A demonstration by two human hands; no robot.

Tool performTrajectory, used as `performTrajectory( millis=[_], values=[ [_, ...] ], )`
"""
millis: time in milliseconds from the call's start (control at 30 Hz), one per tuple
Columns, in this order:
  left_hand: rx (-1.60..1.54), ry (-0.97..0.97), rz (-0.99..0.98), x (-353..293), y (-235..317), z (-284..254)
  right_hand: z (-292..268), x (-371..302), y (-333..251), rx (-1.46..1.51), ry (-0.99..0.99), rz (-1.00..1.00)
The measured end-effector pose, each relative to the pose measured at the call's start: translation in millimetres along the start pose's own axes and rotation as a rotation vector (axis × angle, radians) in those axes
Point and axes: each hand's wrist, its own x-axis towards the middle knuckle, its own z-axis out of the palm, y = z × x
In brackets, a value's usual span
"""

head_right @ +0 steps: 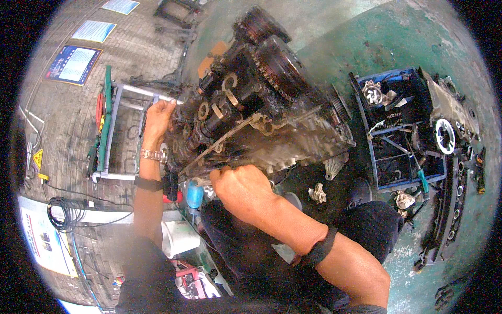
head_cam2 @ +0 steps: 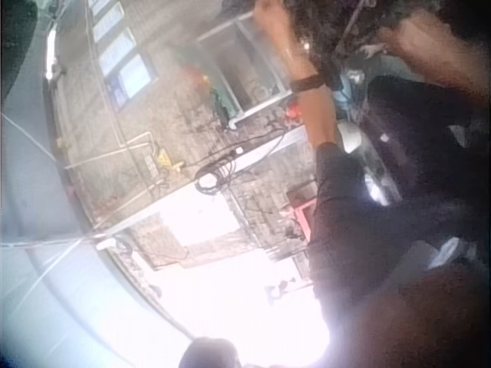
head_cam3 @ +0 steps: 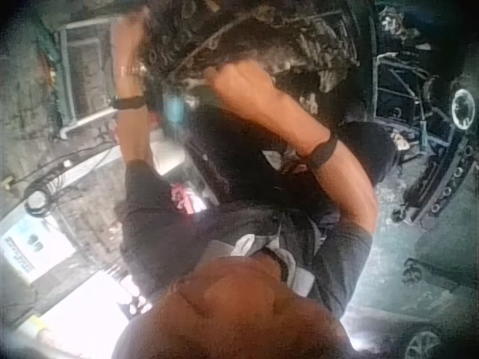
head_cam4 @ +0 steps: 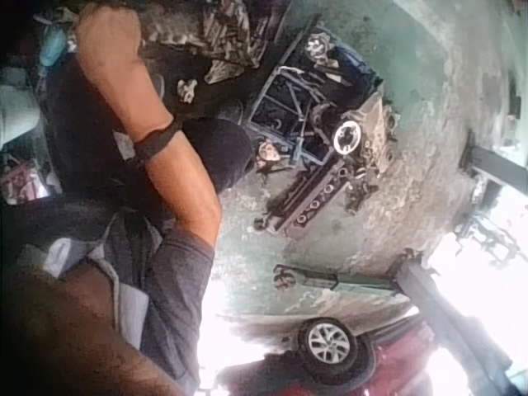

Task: The person works on an engine block by hand and with a wrench. They loosen and remove bolts and a metal component from the assembly, then hold the detached pieces to the camera.

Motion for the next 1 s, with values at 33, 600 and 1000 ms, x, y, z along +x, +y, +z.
performTrajectory(
  millis=[33,600,1000],
  values=[
    [0.009,-0.004,-0.010,0.4,-0.1,-0.2,0.3,0.0,0.0,0.002,0.013,-0.004],
    [0.014,-0.099,-0.017,0.6,2.1,-7.5,-2.2,-0.7,0.2,0.009,0.034,-0.013],
    [-0.112,-0.146,-0.021,-1.4,-1.8,-9.6,-3.6,-0.3,-1.3,-0.006,0.030,-0.028]
  ],
)
